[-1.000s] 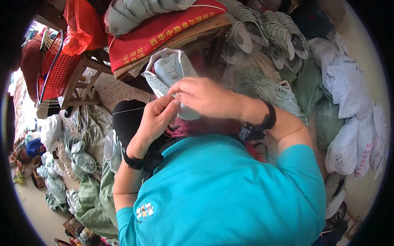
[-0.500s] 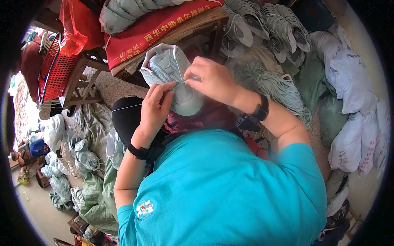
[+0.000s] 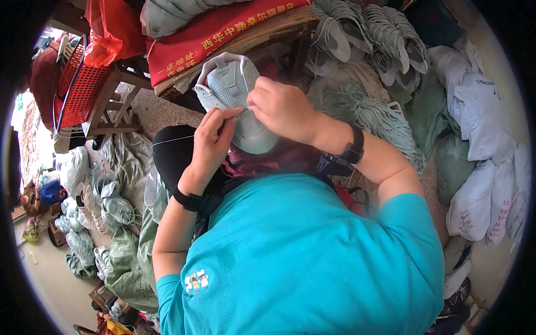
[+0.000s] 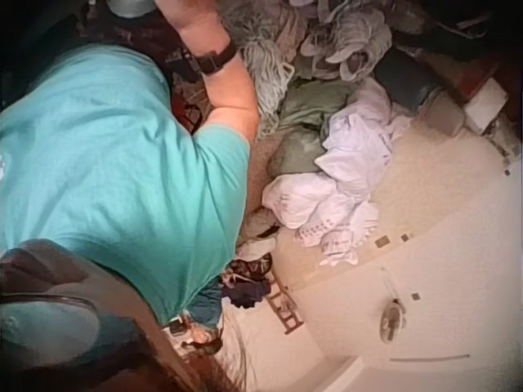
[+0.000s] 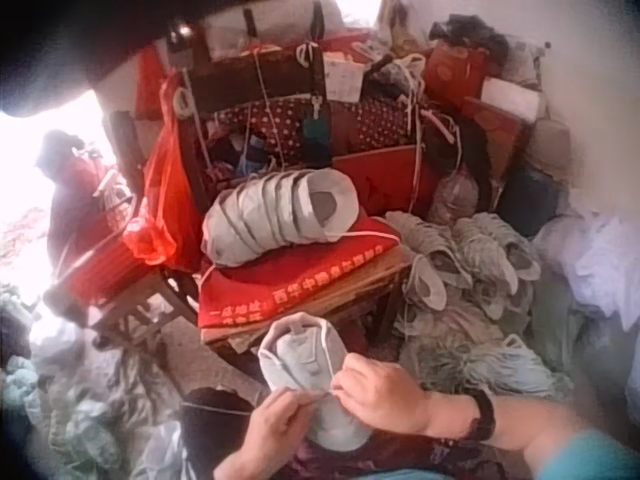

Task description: The person sits on the floor in a cluttered workshop and laces a light green sneaker. They thread the laces through the eyelets, pull them tight, and tie a knot. The person then picks up a stack of similar shoes from a nearby pile and places them on a red box before continuing to lace another shoe.

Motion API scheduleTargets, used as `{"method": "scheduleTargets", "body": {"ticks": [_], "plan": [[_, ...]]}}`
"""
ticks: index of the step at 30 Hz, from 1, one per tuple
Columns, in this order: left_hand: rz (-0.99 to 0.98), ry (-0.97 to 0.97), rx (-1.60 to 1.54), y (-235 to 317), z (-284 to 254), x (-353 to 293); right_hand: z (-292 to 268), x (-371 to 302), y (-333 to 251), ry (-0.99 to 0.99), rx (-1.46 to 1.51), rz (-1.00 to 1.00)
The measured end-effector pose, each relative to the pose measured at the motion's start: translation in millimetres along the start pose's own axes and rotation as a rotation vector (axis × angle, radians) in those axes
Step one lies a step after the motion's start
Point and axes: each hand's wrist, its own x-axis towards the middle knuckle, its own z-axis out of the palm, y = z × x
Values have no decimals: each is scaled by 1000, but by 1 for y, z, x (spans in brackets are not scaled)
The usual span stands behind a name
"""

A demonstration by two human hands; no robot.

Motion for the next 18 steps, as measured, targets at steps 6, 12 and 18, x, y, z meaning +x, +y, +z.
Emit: {"method": "scheduleTargets", "body": {"ticks": [6, 12, 18], "plan": [[-69, -16, -16, 5, -2, 1, 3, 6, 21, -125, 460, 197], [-86, -33, -33, 0, -1, -3, 7, 5, 26, -237, 880, 491], [-72, -27, 11, 2, 2, -1, 11, -2, 20, -144, 660, 375]]}}
